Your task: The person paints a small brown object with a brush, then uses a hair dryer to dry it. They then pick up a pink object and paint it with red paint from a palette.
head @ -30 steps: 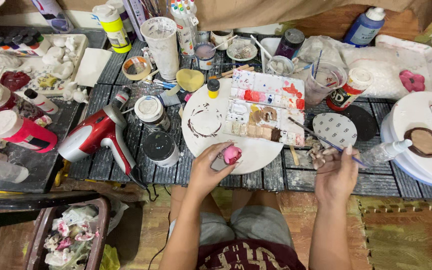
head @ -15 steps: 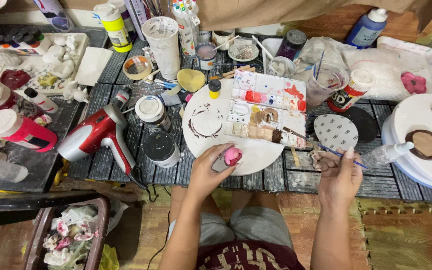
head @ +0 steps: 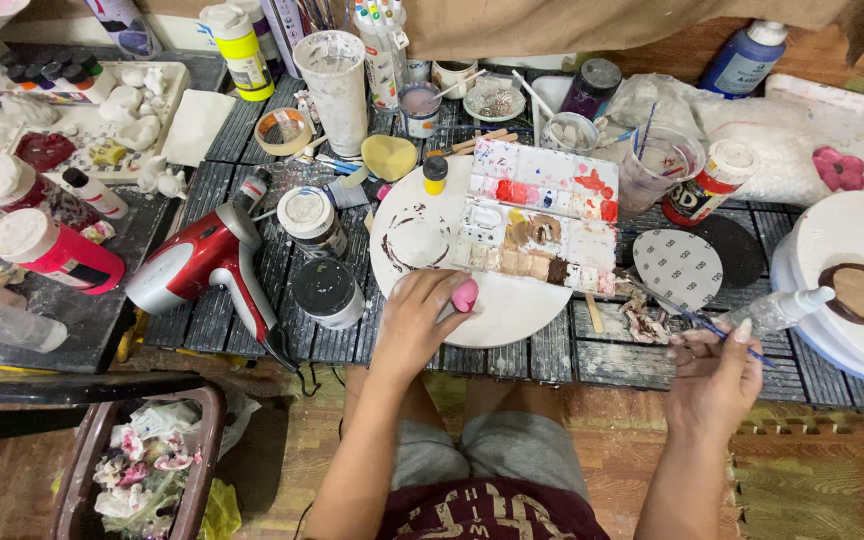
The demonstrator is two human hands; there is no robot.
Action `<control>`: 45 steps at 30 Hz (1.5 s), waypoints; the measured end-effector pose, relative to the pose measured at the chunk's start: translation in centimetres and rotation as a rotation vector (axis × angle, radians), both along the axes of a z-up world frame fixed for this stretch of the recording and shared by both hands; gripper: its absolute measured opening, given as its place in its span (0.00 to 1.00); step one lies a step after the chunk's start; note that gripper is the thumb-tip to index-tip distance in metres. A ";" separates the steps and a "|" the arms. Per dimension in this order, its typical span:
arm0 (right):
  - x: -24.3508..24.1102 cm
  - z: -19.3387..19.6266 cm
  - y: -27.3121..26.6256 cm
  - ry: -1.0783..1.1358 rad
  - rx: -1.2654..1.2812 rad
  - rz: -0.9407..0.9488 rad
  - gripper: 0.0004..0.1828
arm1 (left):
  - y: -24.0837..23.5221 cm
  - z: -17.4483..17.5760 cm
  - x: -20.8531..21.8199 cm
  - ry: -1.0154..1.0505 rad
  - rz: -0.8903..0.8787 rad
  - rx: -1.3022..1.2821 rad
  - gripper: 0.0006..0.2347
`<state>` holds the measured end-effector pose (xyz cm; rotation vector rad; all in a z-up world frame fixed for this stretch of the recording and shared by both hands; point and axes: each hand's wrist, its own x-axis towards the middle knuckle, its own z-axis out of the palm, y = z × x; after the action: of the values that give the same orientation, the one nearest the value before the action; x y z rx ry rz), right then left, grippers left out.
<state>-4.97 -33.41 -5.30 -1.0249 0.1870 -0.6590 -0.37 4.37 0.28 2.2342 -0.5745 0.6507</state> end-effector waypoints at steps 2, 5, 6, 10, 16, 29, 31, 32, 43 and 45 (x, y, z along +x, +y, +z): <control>-0.4 -0.2 -0.6 -0.011 0.021 -0.015 0.12 | 0.3 0.2 0.2 0.032 -0.029 0.022 0.21; -1.0 -0.3 -1.3 -0.005 0.009 -0.011 0.13 | 0.7 0.3 0.3 0.046 -0.063 0.028 0.21; -1.1 -0.4 -1.4 0.001 0.015 -0.024 0.13 | 0.9 0.3 0.4 0.045 -0.073 0.025 0.21; -1.7 -0.6 -2.0 0.027 0.023 -0.057 0.13 | 1.3 0.2 0.0 0.049 -0.105 0.022 0.20; -3.2 -0.8 -3.8 0.005 0.026 -0.117 0.15 | 1.0 0.0 -0.4 0.006 -0.104 -0.006 0.20; -4.7 -3.4 -0.6 0.323 -0.374 -0.183 0.14 | -15.7 -3.6 -4.9 0.293 -0.563 -0.144 0.16; -4.5 -4.0 -0.2 0.239 -0.324 -0.144 0.13 | -17.6 -4.3 -4.4 0.302 -0.533 -0.151 0.19; -4.3 -4.3 -0.2 0.197 -0.299 -0.125 0.12 | -18.5 -4.6 -3.7 0.268 -0.494 -0.143 0.20; -2.7 -3.4 -0.1 0.204 -1.193 -0.357 0.10 | -24.1 -6.2 3.0 0.537 -0.302 -0.037 0.35; -3.1 -2.7 0.1 0.210 -1.290 -0.385 0.12 | -24.3 -6.2 3.1 0.568 -0.301 -0.059 0.34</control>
<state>-8.09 -33.29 -7.98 -2.3398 0.1298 -1.0461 2.70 -19.91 -5.96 2.0844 -0.5674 -0.1219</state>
